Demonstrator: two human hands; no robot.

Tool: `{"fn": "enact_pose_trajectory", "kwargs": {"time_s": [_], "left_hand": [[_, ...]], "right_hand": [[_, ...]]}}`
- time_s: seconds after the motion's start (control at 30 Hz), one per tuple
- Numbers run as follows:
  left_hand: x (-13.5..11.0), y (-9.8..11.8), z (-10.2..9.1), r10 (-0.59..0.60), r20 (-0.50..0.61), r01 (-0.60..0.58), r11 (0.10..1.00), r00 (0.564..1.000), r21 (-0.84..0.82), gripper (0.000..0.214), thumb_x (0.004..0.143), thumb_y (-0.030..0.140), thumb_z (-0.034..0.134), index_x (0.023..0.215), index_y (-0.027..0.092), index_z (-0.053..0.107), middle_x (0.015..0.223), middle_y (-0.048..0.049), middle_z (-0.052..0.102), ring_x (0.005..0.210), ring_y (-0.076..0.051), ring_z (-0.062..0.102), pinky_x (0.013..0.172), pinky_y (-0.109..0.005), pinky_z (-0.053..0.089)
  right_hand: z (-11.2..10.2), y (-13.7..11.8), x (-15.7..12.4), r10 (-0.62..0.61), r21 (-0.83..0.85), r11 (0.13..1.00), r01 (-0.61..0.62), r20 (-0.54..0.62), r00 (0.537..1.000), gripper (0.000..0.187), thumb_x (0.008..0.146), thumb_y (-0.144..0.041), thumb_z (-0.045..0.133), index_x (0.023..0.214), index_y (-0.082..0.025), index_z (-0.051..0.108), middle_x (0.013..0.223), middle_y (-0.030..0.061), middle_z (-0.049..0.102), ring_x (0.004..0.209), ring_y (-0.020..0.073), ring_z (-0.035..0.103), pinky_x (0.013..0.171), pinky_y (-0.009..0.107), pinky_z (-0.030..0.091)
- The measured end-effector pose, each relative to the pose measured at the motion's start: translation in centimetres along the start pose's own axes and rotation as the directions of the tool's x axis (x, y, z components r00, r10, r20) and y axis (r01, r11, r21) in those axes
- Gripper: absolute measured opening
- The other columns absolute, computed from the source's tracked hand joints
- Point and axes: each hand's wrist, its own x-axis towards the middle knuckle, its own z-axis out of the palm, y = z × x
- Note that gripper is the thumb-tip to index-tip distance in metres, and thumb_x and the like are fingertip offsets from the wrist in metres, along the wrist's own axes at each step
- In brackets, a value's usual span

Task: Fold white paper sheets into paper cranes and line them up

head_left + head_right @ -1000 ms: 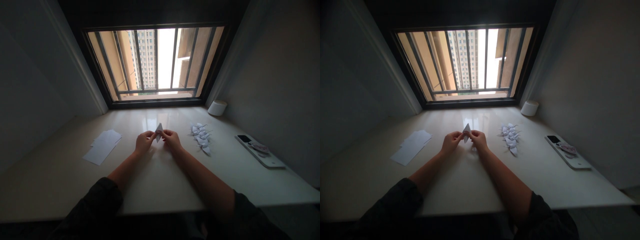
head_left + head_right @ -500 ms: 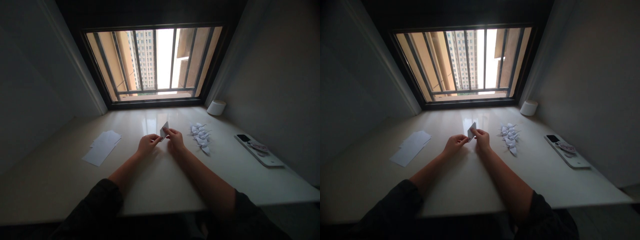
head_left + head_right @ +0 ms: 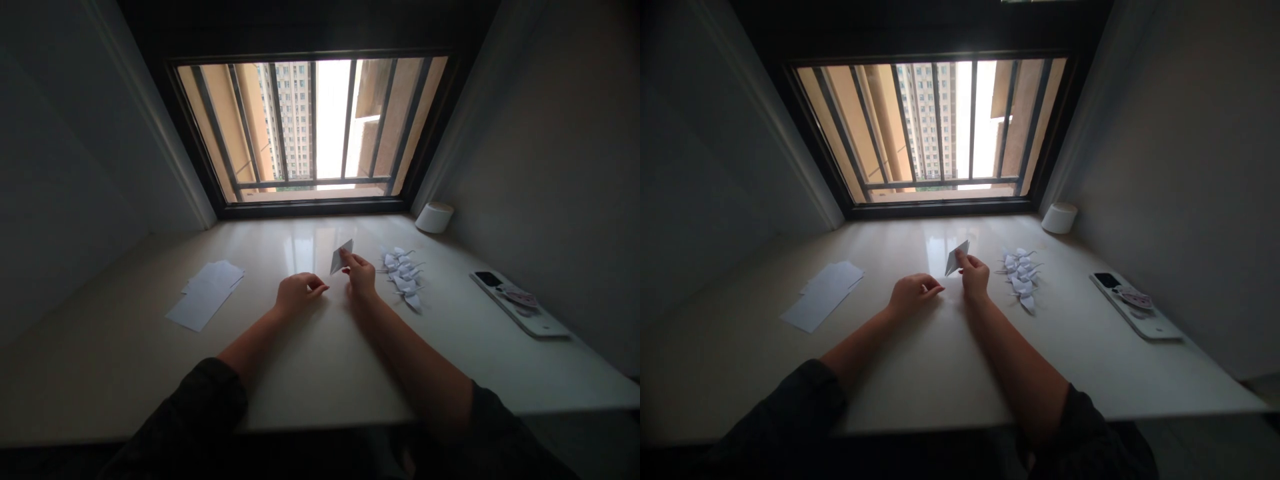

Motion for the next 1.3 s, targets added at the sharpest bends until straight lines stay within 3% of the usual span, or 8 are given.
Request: {"fn": "enact_pose_trajectory", "kwargs": {"time_s": [0.1,0.2,0.33,0.5,0.67,0.9,1.2,1.3], "left_hand": [[-0.1,-0.1,0.0,0.013,-0.042,-0.011,0.999,0.999,0.038,0.027,0.073,0.05,0.06,0.07,0.025,0.069,0.074,-0.002,0.068,0.067,-0.017,0.058,0.065,-0.027,0.04],[0.2,-0.4,0.1,-0.053,-0.084,0.039,0.986,0.995,-0.165,0.034,0.08,0.051,0.05,0.084,0.025,0.07,0.085,-0.0034,0.07,0.076,-0.018,0.061,0.069,-0.028,0.042],[0.5,-0.6,0.3,-0.123,0.03,0.124,0.904,0.992,-0.41,0.044,0.079,0.055,0.049,0.088,0.018,0.07,0.083,-0.0059,0.07,0.081,-0.021,0.063,0.072,-0.029,0.046],[0.4,-0.2,0.7,-0.141,0.174,0.214,0.812,0.975,-0.543,0.041,0.071,0.053,0.062,0.078,0.014,0.071,0.078,-0.0094,0.071,0.08,-0.024,0.065,0.073,-0.032,0.049],[0.4,0.1,0.7,-0.134,0.18,0.212,0.808,0.975,-0.549,0.037,0.071,0.051,0.063,0.072,0.014,0.071,0.072,-0.0091,0.07,0.07,-0.021,0.066,0.068,-0.03,0.05],[0.3,-0.4,0.5,-0.151,0.095,0.178,0.884,0.984,-0.433,0.038,0.072,0.052,0.06,0.076,0.015,0.071,0.072,-0.0081,0.07,0.069,-0.02,0.066,0.066,-0.029,0.049],[0.6,-0.4,0.7,-0.129,0.172,0.202,0.82,0.977,-0.536,0.034,0.07,0.046,0.064,0.081,0.013,0.071,0.075,-0.0086,0.07,0.077,-0.023,0.065,0.07,-0.031,0.048],[0.6,-0.5,0.7,-0.113,0.176,0.189,0.838,0.978,-0.512,0.033,0.069,0.042,0.066,0.085,0.014,0.071,0.082,-0.0084,0.071,0.081,-0.023,0.064,0.075,-0.032,0.047]], "right_hand": [[-0.2,-0.3,0.2,0.011,0.018,1.0,-0.011,-0.029,1.0,0.035,0.058,-0.052,0.069,0.059,-0.018,0.063,0.056,0.001,0.058,0.052,0.0124,0.047,0.05,0.027,0.037],[0.2,-0.7,-0.4,0.026,0.014,1.0,-0.027,0.074,0.997,0.033,0.059,-0.05,0.071,0.059,-0.017,0.065,0.058,0.0016,0.06,0.053,0.0116,0.047,0.051,0.026,0.038],[0.9,-1.1,-1.7,0.029,-0.04,0.999,-0.02,0.232,0.972,0.033,0.059,-0.049,0.071,0.058,-0.017,0.066,0.055,0.0012,0.059,0.053,0.0113,0.047,0.053,0.025,0.038],[1.1,-0.9,-2.4,0.051,-0.026,0.999,-0.045,0.286,0.957,0.039,0.057,-0.053,0.071,0.052,-0.017,0.059,0.048,-0.001,0.051,0.048,0.0112,0.043,0.047,0.026,0.035],[0.9,-0.7,-2.2,-0.029,-0.035,0.999,0.038,0.215,0.976,0.036,0.059,-0.05,0.071,0.051,-0.017,0.06,0.049,-0.0022,0.051,0.05,0.0107,0.043,0.052,0.026,0.035],[1.0,-0.5,-2.2,-0.022,-0.026,0.999,0.029,0.219,0.976,0.034,0.059,-0.049,0.071,0.053,-0.017,0.062,0.049,-0.0021,0.051,0.05,0.0101,0.04,0.052,0.026,0.032],[0.9,0.0,-1.7,-0.006,-0.004,1.0,0.007,0.174,0.985,0.034,0.058,-0.049,0.072,0.057,-0.016,0.066,0.053,-0.0008,0.056,0.051,0.0103,0.043,0.053,0.026,0.034],[1.0,-0.1,-1.6,0.004,0.005,1.0,-0.005,0.165,0.986,0.033,0.059,-0.047,0.073,0.058,-0.015,0.067,0.054,-0.0006,0.057,0.051,0.0096,0.043,0.054,0.026,0.034]]}}
